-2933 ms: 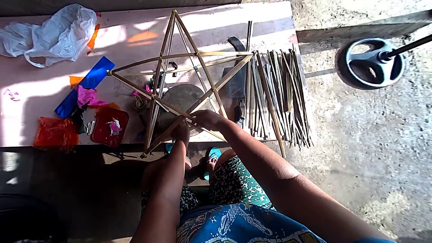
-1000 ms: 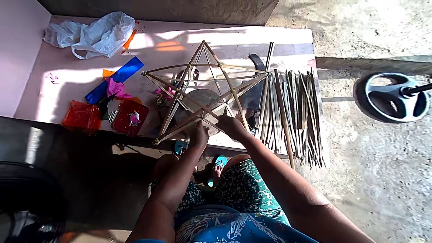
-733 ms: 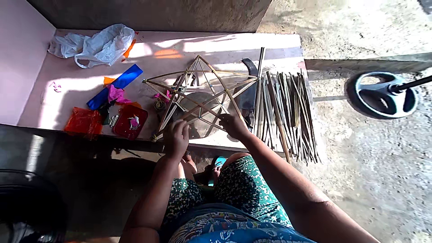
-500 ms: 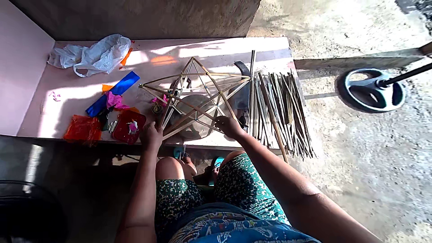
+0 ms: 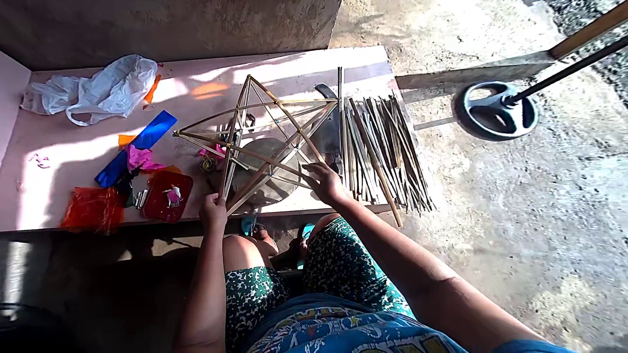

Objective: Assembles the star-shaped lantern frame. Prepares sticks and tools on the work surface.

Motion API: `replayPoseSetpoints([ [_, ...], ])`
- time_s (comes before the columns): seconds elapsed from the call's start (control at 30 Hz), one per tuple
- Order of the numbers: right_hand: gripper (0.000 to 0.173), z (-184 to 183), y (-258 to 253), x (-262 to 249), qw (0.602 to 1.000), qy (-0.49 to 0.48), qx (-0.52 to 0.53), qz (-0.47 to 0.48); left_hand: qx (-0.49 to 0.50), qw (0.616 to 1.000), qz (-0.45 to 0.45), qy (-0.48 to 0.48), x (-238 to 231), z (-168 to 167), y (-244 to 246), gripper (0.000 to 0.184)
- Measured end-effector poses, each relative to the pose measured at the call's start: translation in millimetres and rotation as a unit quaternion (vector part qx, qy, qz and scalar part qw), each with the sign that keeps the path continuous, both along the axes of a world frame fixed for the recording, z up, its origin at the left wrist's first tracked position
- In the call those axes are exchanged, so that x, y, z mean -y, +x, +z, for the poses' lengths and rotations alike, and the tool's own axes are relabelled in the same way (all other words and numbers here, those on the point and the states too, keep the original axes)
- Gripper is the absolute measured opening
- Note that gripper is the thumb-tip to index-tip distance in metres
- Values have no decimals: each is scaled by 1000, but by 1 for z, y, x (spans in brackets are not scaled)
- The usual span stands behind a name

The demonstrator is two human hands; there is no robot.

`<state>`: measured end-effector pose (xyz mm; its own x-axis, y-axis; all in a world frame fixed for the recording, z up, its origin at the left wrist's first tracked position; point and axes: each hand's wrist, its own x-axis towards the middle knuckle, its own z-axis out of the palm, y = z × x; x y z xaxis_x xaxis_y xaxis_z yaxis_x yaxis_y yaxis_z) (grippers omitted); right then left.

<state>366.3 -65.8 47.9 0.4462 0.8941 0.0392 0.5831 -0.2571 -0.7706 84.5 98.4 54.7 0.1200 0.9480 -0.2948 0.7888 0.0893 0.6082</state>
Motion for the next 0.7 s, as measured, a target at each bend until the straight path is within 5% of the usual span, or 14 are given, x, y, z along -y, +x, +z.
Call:
replayPoseSetpoints([
  [0.07,32,-2,8,16,995,56,43,-64,6,1000,2,-2,-1,-3,1,33],
  [0.13,37,-1,22,32,990,3,40,-133,13,1000,8,-4,0,-2,2,34],
  [0.23,43,-12,47,49,968,-151,-106,-170,24,1000,13,-1,5,0,4,33],
  [0.33,41,-23,50,61,945,-151,-247,-150,54,998,16,15,10,-5,9,29],
  [0.7,32,-31,60,72,939,-167,-231,-194,71,995,-49,-52,18,8,25,28],
])
